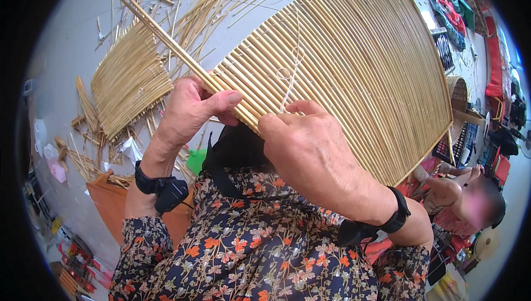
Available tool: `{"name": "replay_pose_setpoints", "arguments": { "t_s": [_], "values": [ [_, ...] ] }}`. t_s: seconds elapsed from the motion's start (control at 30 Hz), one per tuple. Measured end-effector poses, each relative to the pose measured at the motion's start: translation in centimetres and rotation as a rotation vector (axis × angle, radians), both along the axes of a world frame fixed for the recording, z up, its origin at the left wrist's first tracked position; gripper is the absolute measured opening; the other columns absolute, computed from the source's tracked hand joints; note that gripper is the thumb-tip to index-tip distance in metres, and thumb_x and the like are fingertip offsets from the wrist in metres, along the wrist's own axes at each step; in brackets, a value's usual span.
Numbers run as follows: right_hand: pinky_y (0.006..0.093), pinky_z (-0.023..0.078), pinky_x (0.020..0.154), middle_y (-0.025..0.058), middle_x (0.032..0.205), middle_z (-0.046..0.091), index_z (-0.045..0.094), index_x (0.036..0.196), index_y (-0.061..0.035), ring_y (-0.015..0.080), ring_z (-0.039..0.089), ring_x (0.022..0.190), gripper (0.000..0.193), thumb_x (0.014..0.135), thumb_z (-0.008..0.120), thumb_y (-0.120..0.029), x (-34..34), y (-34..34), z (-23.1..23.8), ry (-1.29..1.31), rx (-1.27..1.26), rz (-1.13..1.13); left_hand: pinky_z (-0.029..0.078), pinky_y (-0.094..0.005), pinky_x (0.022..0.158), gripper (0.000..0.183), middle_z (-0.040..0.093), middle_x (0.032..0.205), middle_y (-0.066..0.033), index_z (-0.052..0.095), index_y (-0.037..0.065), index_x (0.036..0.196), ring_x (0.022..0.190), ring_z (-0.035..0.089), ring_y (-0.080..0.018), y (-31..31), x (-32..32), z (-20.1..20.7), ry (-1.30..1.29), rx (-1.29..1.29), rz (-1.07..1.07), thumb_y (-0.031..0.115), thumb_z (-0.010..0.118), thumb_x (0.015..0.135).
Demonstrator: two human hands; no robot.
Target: The person weaves a bamboo mat by hand, threading thin bamboo strips through a larger frame and securing them with string. They use pliers to trim excess material and a measuring tape to check dimensions.
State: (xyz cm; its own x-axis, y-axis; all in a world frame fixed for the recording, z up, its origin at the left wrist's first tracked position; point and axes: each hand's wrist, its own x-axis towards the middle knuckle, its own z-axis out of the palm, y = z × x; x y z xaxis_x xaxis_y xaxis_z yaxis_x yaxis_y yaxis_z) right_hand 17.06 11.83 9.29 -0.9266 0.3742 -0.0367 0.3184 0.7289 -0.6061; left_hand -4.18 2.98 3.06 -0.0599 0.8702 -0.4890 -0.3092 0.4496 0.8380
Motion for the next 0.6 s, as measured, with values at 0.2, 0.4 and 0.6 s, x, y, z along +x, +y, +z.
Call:
{"name": "replay_pose_setpoints", "arguments": {
  "t_s": [0.2,0.4,0.6],
  "values": [
    [0.0456,0.052,0.081,0.0126,0.064,0.061,0.054,0.082,-0.0029,0.0353,0.065,0.067,0.012,0.077,0.064,0.001,-0.3,-0.7,-0.4,-0.014,0.064,0.017,0.062,-0.0260,0.065,0.035,0.076,0.092,-0.0101,0.073,-0.005,0.106,0.079,0.073,-0.0132,0.1,-0.2,-0.2,0.001,0.018,-0.026,0.025,0.079,0.091],
    [0.0441,0.053,0.076,0.0126,0.067,0.063,0.054,0.083,-0.0026,0.0353,0.066,0.069,0.013,0.076,0.065,-0.002,-0.6,-0.7,-0.2,-0.073,0.050,0.023,0.062,-0.0253,0.064,0.035,0.076,0.091,-0.0107,0.072,-0.006,0.105,0.075,0.072,-0.0129,0.0,-0.1,-0.8,-0.018,0.043,0.002,0.025,0.080,0.090],
    [0.0443,0.053,0.070,0.0129,0.065,0.064,0.058,0.081,-0.0032,0.0343,0.067,0.065,0.012,0.076,0.068,-0.005,-0.8,-0.5,0.7,-0.159,0.125,0.053,0.060,-0.0235,0.061,0.044,0.076,0.090,-0.0110,0.073,-0.003,0.105,0.069,0.073,-0.0136,0.3,-0.5,-1.3,-0.012,0.020,-0.113,0.038,0.077,0.091]
  ]
}}
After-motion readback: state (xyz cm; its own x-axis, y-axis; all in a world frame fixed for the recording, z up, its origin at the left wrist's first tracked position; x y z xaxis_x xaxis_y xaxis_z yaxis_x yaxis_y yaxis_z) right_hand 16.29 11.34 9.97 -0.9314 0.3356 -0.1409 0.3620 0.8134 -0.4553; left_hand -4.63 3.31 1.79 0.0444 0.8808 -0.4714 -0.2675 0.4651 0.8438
